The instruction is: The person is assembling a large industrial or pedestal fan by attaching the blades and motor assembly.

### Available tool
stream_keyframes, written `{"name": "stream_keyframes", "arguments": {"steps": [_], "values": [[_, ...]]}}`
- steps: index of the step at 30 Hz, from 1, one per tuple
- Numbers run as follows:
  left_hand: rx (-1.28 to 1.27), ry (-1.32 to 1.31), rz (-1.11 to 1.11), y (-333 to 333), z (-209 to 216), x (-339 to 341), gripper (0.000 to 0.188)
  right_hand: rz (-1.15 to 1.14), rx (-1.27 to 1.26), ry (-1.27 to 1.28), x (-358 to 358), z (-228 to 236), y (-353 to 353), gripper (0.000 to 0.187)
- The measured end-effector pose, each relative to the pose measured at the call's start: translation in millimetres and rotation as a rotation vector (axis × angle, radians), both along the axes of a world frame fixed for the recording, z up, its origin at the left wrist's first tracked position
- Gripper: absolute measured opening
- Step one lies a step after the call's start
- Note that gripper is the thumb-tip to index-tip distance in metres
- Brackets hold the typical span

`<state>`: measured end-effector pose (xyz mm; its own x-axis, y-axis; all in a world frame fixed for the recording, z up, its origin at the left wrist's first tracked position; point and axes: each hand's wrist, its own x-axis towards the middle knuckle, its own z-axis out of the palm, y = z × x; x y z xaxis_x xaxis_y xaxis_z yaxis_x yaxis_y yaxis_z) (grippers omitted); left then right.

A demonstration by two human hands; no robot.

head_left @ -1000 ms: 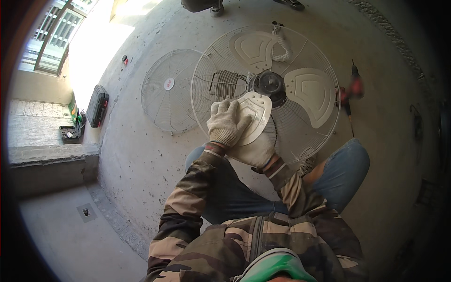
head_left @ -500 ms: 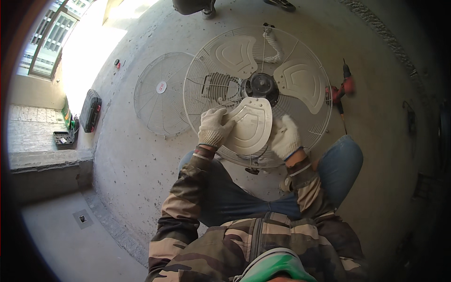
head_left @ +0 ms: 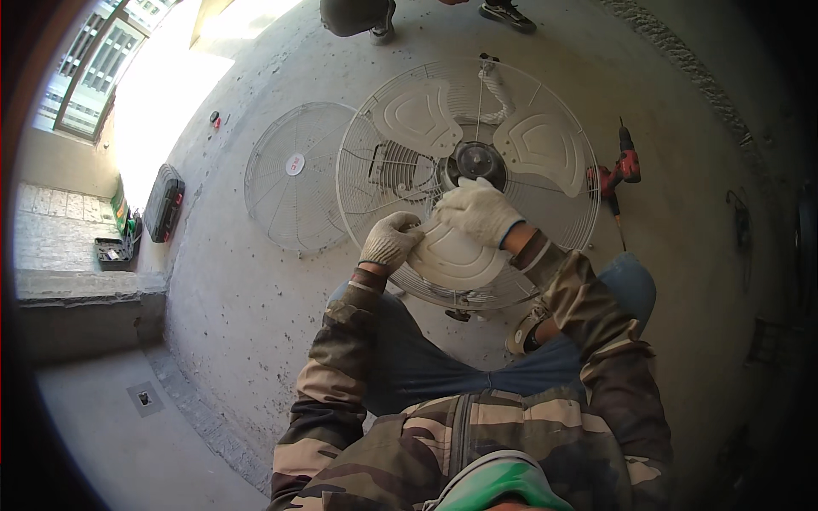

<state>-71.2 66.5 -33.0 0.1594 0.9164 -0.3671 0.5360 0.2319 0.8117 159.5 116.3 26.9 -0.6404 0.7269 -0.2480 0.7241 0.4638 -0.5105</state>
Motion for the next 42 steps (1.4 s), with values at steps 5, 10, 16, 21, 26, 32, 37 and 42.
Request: {"name": "stream_keyframes", "arguments": {"steps": [5, 10, 16, 21, 26, 32, 37, 42], "values": [[-0.03, -0.046, -0.041, 3, -2, 2, 0.038, -0.598, 0.743, -0.123, 4, 3, 15, 0.053], [-0.052, -0.052, -0.045, 3, 7, 6, 0.036, -0.143, 0.017, -0.016, 8, 18, -1, 0.054], [-0.252, -0.055, -0.261, 2, 26, 23, 0.031, -0.304, 0.845, -0.066, 1, -12, 4, 0.037], [-0.239, -0.048, -0.38, -2, 27, 36, 0.03, -0.234, 0.053, -0.183, 12, -39, 7, 0.048], [-0.207, 0.006, -0.442, -2, 25, 44, 0.031, -0.328, 0.634, -0.077, 22, -53, -4, 0.044], [-0.237, -0.056, -0.422, -4, 27, 39, 0.034, -0.496, 0.294, 0.142, 85, -40, 3, 0.042], [-0.259, -0.072, -0.453, -6, 23, 50, 0.036, -0.666, 0.917, 0.074, 18, -23, 18, 0.06], [-0.227, 0.088, -0.649, -6, 25, 52, 0.04, 0.049, 0.343, 0.17, -11, -20, -1, 0.054]]}}
